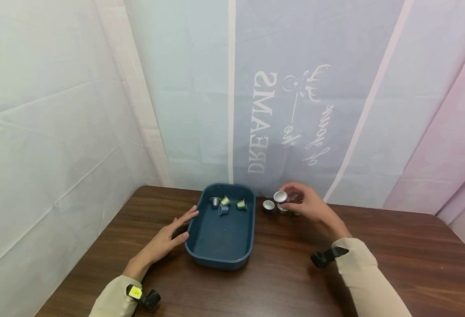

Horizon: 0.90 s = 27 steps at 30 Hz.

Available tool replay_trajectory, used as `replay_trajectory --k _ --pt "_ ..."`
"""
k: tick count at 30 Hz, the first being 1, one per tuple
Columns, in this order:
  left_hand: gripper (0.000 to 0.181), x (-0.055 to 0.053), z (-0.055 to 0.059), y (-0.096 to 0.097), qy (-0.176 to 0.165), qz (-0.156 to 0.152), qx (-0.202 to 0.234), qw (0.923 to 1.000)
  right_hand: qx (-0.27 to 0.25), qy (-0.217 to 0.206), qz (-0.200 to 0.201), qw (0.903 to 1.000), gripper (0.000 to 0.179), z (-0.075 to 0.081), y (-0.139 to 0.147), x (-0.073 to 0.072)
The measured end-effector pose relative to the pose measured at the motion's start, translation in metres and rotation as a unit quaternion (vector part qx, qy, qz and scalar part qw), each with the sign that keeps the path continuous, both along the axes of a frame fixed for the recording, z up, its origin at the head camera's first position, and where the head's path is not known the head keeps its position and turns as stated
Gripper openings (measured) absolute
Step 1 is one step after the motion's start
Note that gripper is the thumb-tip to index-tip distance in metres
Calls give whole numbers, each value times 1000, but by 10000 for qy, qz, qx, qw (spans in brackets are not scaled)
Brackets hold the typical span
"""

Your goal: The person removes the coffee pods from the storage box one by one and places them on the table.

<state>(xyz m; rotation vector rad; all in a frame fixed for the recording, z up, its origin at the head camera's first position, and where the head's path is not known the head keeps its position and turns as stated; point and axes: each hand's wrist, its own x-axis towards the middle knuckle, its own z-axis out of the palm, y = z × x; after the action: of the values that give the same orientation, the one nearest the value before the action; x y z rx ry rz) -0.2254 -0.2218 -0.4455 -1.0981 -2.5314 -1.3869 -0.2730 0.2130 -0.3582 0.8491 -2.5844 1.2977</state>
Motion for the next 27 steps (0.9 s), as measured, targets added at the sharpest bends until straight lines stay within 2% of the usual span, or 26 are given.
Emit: replay_trajectory --k 8,12,17,27 --pt "57 1 0 0 5 9 -56 10000 -451 -117 -471 9978 36 -12 28 4" --pt "57 1 1 -1 66 -6 -73 10000 -655 29 -581 9962 35 -21 42 4" --pt "57 0 0 -2 130 -3 -68 9999 -680 202 -603 9957 34 -31 55 3" --pt "56 0 -1 -1 76 -26 -56 10000 -719 113 -898 9933 35 -50 70 6"
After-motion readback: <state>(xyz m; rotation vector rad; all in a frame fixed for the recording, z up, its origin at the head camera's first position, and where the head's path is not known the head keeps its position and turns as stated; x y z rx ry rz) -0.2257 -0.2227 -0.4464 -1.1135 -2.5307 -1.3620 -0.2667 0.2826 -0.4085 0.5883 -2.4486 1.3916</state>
